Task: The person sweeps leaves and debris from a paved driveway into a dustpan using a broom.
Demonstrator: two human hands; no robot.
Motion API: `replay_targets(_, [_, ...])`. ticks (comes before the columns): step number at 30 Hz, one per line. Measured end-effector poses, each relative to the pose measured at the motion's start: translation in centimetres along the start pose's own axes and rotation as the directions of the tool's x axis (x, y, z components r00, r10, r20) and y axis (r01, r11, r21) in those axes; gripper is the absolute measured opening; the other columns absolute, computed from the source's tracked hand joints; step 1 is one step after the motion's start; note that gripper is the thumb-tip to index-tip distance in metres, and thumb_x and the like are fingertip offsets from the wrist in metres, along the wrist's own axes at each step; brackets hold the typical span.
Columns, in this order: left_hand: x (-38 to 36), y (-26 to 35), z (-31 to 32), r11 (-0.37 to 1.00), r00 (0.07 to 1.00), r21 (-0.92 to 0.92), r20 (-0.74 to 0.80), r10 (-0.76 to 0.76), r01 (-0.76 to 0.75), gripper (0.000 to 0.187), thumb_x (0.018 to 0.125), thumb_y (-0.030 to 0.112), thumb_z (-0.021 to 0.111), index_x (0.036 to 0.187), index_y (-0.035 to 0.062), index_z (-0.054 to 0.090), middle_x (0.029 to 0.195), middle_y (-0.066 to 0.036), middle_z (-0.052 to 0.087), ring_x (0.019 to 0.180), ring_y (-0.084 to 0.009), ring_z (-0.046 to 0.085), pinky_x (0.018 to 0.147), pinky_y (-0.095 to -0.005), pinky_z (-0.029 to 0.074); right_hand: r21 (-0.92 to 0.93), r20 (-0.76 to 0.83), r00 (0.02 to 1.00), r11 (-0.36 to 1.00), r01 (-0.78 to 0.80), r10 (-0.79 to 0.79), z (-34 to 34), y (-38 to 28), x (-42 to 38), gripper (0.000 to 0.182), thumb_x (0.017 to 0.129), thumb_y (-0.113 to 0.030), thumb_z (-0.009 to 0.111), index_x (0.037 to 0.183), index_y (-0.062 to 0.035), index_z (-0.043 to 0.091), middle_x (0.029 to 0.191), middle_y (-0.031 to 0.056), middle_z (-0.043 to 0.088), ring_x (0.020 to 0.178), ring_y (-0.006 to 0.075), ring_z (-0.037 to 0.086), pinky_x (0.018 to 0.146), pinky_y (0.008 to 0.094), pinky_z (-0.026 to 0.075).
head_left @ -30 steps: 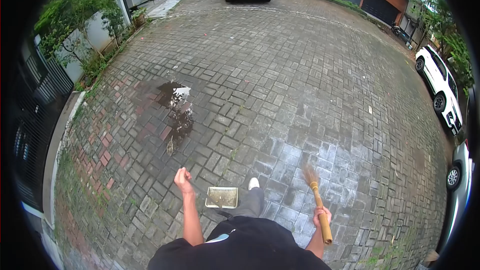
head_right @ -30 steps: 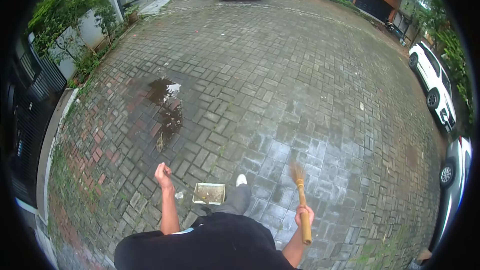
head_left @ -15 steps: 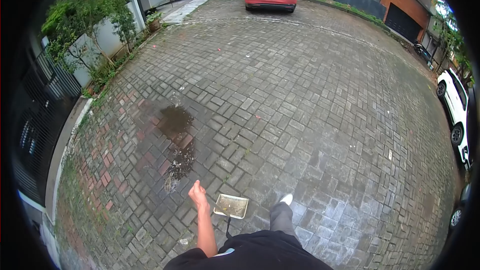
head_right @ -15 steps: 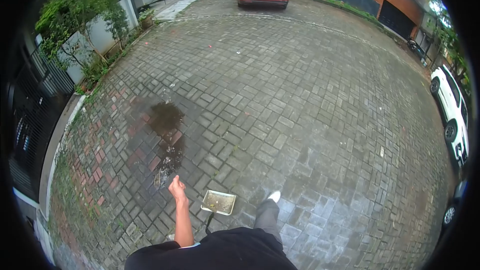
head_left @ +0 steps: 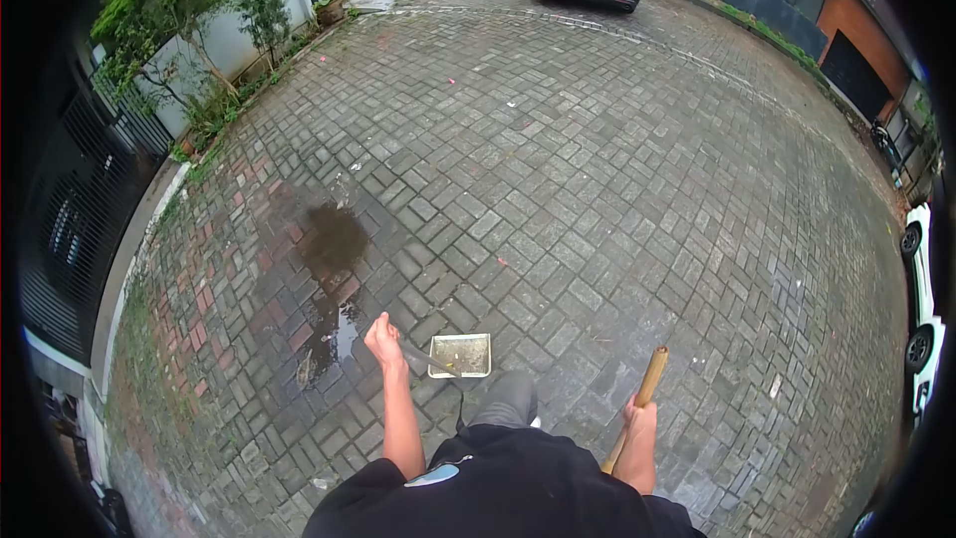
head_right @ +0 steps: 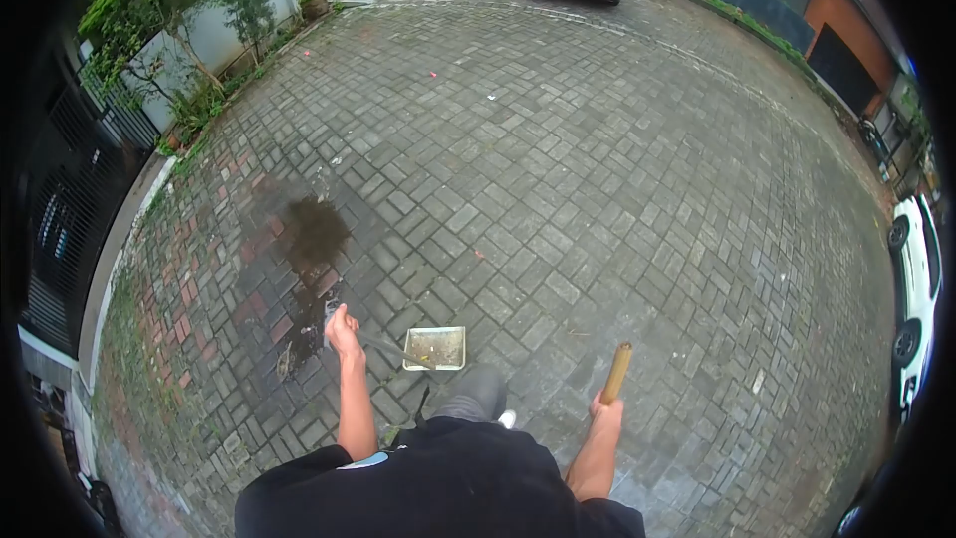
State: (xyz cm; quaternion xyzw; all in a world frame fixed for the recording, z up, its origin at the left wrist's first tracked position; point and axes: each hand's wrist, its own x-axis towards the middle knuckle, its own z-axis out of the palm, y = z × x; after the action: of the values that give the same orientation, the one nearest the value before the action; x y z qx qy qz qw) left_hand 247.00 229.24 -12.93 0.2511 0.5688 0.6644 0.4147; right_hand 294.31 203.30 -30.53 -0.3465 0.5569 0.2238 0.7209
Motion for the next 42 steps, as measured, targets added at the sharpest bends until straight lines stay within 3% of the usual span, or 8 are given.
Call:
replay_targets(3, [3.3,-2.6,6.8,1.0,0.999,-0.019,-0.044,0.008,-0.009,0.036,0.084,0.016,0.053,0.053,0.0111,0.037,0.049,0.003,0.032,0.045,-0.0077,0.03,0.045,-0.026,0.025,-0.054,0.382,0.92,0.996,-0.069,0.084,13.5,-2.5,1.6,0.019,0.081,-0.01,0.051,0.099,-0.0054,0.05,0.089,0.0124,0.051,0.059,0.0196,0.054,0.055,0.0297,0.054])
replay_targets(5, [6.1,-5.0,11.0,1.0,0.992,0.001,-0.122,-0.029,0.03,0.035,0.083,0.016,0.053,0.052,0.0116,0.037,0.048,0.003,0.032,0.044,-0.008,0.03,0.044,-0.0263,0.025,-0.381,0.583,0.513,0.77,-0.513,0.63,18.8,-4.9,0.0,0.023,0.077,-0.006,0.054,0.098,-0.0076,0.046,0.08,0.008,0.05,0.057,0.0148,0.053,0.048,0.0248,0.052])
replay_targets(9, [12.5,-8.3,20.8,0.999,0.982,-0.006,-0.188,-0.037,0.037,0.035,0.082,0.015,0.051,0.052,0.0118,0.035,0.048,0.003,0.031,0.043,-0.0079,0.028,0.043,-0.0267,0.023,-0.614,0.718,0.648,0.67,0.417,0.255,27.3,0.8,-10.7,0.031,0.074,-0.002,0.056,0.102,-0.0065,0.044,0.075,0.0047,0.048,0.052,0.0119,0.051,0.043,0.0241,0.049])
replay_targets(11, [15.8,-8.8,26.5,1.0,0.976,-0.01,-0.218,-0.021,0.02,0.035,0.082,0.015,0.051,0.052,0.0119,0.035,0.048,0.004,0.03,0.043,-0.0076,0.027,0.043,-0.0267,0.022,-0.622,0.783,0.61,0.167,0.765,0.119,32.5,2.8,-12.6,0.035,0.074,-0.003,0.057,0.106,-0.0081,0.044,0.075,0.0044,0.048,0.049,0.0128,0.05,0.042,0.0248,0.048])
replay_targets(17, [22.2,-10.4,44.6,0.999,0.994,0.033,-0.105,-0.005,0.008,0.034,0.082,0.016,0.052,0.053,0.0126,0.035,0.049,0.004,0.028,0.045,-0.0072,0.026,0.044,-0.0263,0.021,-0.749,0.646,0.741,0.341,0.568,0.184,46.8,4.0,-14.2,0.018,0.081,-0.015,0.061,0.092,-0.0051,0.05,0.064,0.0022,0.048,0.045,0.0131,0.048,0.038,0.0276,0.044])
replay_targets(23, [28.3,-14.4,60.2,0.998,0.996,0.05,-0.091,-0.019,0.024,0.033,0.082,0.018,0.053,0.054,0.0121,0.037,0.051,0.004,0.032,0.045,-0.0077,0.03,0.043,-0.0257,0.023,-0.779,0.616,0.785,-0.094,0.62,0.07,58.7,8.2,-9.6,0.019,0.079,-0.015,0.062,0.083,-0.0005,0.051,0.059,0.0034,0.05,0.044,0.0119,0.049,0.038,0.0275,0.042])
replay_targets(34, [37.4,-17.2,79.6,0.998,0.956,-0.04,-0.292,0.028,-0.041,0.032,0.083,0.012,0.052,0.056,0.0137,0.034,0.054,0.003,0.033,0.05,-0.0085,0.032,0.048,-0.0258,0.027,-0.489,0.852,0.517,0.228,0.842,-0.086,100.8,11.5,-12.5,0.024,0.081,-0.024,0.062,0.077,-0.0072,0.046,0.053,0.0018,0.046,0.041,0.0113,0.047,0.036,0.0254,0.041])
replay_targets(42, [41.0,-22.2,105.2,0.979,0.973,-0.042,0.103,0.205,-0.202,0.014,0.082,0.011,0.056,0.072,0.0091,0.047,0.071,0.002,0.04,0.072,-0.0092,0.037,0.067,-0.0254,0.031,-0.368,0.909,0.415,0.559,0.744,0.045,129.7,8.1,-8.8,0.031,0.081,-0.022,0.059,0.106,-0.0078,0.048,0.072,0.0015,0.049,0.049,0.0102,0.047,0.041,0.0236,0.042])
